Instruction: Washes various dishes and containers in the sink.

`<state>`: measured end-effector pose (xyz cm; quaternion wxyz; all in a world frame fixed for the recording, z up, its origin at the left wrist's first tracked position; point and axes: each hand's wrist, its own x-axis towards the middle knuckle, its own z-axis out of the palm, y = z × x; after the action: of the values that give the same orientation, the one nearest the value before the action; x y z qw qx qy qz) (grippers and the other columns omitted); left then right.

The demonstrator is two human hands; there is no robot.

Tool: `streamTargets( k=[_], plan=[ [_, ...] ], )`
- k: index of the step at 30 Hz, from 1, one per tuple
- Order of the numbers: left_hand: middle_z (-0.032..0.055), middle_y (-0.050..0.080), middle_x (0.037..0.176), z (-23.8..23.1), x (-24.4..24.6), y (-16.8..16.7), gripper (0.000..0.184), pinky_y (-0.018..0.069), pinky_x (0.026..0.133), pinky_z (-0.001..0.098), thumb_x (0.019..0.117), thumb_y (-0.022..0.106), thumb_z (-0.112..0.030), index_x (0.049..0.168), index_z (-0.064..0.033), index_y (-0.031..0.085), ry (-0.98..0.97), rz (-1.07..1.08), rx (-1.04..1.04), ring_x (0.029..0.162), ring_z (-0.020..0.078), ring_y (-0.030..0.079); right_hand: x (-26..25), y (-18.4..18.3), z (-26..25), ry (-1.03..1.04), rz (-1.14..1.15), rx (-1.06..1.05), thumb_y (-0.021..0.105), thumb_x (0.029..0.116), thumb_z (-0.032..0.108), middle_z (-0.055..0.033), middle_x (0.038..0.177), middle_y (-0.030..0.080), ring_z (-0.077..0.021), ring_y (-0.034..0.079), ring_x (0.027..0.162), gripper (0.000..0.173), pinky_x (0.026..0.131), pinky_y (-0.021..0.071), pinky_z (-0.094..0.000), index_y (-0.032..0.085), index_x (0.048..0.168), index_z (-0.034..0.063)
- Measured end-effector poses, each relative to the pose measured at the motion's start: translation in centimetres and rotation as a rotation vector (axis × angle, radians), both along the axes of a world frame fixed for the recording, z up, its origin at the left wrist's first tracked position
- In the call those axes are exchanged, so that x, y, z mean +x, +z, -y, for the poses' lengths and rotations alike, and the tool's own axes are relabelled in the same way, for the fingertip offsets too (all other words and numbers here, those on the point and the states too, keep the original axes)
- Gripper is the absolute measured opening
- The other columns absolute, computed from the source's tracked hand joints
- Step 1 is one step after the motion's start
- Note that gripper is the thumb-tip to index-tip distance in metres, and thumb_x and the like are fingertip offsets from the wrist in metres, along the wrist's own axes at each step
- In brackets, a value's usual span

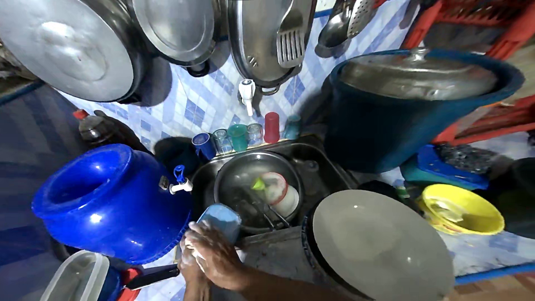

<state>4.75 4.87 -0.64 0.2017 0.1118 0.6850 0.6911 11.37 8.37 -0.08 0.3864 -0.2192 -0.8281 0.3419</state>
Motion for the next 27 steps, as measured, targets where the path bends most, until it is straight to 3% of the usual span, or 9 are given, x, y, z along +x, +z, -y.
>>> streamTargets(
  k=[1,4,6,8,12,15,20,22,27],
  plan=[
    [0.0245,0.062,0.12,0.3,0.3,0.6,0.039,0.0488,0.097,0.0325,0.1114,0.033,-0.012,0.13,0.0157,0.053,-0.008,-0.028,-0.048,0.107,0.0171,0.061,-0.4,1.0,-0.9,0.073,0.044,0.01,0.055,0.1019,0.012,-0.0128,0.15,0.057,-0.0331,0.043,0.147,0.038,0.123,0.0307,-0.051,0.065,0.137,0.0059],
    [0.016,0.066,0.115,-0.7,0.6,0.5,0.042,0.0556,0.091,0.0371,0.1119,0.038,-0.028,0.127,0.0059,0.058,0.095,0.076,0.06,0.102,0.0156,0.066,-1.6,2.0,-6.9,0.011,0.166,-0.166,0.053,0.1037,0.011,-0.0133,0.143,0.062,-0.0316,0.049,0.142,0.032,0.12,0.0361,-0.0483,0.067,0.132,0.0053],
    [0.0158,0.066,0.117,-0.6,1.0,0.9,0.043,0.0549,0.092,0.038,0.1116,0.04,-0.031,0.128,0.0043,0.059,0.115,0.094,0.055,0.103,0.0157,0.065,-0.8,1.4,-9.4,-0.185,0.244,-0.413,0.049,0.1073,0.015,-0.0182,0.139,0.062,-0.033,0.058,0.131,0.036,0.112,0.0446,-0.0494,0.059,0.14,0.0047],
    [0.0169,0.065,0.123,-0.6,0.6,1.0,0.045,0.0528,0.096,0.0392,0.1116,0.039,-0.032,0.132,0.0036,0.058,0.11,0.095,0.035,0.109,0.0167,0.064,0.4,0.7,-8.1,-0.296,0.271,-0.512,0.044,0.109,0.017,-0.0221,0.149,0.054,-0.0345,0.053,0.137,0.046,0.116,0.0412,-0.0484,0.045,0.153,0.0039],
    [0.0094,0.067,0.105,-0.9,0.0,0.7,0.038,0.0581,0.084,0.033,0.1118,0.038,-0.026,0.126,0.004,0.057,0.074,0.125,0.184,0.093,0.0107,0.067,0.8,-1.5,-0.1,-0.153,-0.083,-0.152,0.055,0.0966,0.002,-0.0227,0.145,0.058,-0.0351,0.05,0.141,0.042,0.12,0.038,-0.047,0.06,0.138,-0.0048],
    [0.0039,0.068,0.1,-0.6,0.4,0.4,0.037,0.0587,0.083,0.0302,0.1118,0.033,-0.024,0.124,0.0023,0.056,0.017,0.136,0.254,0.091,0.007,0.068,0.0,0.7,-2.2,0.054,-0.047,-0.068,0.053,0.0992,0.003,-0.0171,0.148,0.057,-0.034,0.045,0.146,0.04,0.124,0.0309,-0.048,0.063,0.138,-0.0016],
    [0.0113,0.063,0.121,-0.6,1.6,1.5,0.043,0.0557,0.09,0.0374,0.1122,0.034,-0.033,0.136,-0.0022,0.052,0.08,0.208,0.123,0.106,0.0138,0.064,-0.1,1.7,-8.9,-0.237,0.263,-0.521,0.046,0.1084,0.017,-0.0186,0.154,0.049,-0.0313,0.048,0.143,0.045,0.119,0.037,-0.0464,0.048,0.152,0.0057],
    [0.012,0.06,0.127,-0.5,1.4,1.4,0.046,0.0542,0.093,0.0398,0.1126,0.03,-0.035,0.142,-0.0042,0.048,0.065,0.275,0.173,0.111,0.0156,0.062,0.6,1.2,-5.6,-0.23,0.245,-0.439,0.049,0.1059,0.016,-0.0214,0.156,0.046,-0.0341,0.044,0.145,0.048,0.12,0.0362,-0.048,0.048,0.152,0.0064],
    [0.0055,0.06,0.124,1.2,-0.8,-3.3,0.048,0.0519,0.095,0.0238,0.1117,0.016,-0.024,0.145,0.005,0.033,-0.209,0.118,0.408,0.109,0.001,0.06,-0.1,-0.5,-0.1,-0.012,-0.06,0.048,0.059,0.0975,0.009,-0.0138,0.141,0.064,-0.0331,0.053,0.139,0.035,0.119,0.0388,-0.0501,0.069,0.131,0.0042]
  ],
)
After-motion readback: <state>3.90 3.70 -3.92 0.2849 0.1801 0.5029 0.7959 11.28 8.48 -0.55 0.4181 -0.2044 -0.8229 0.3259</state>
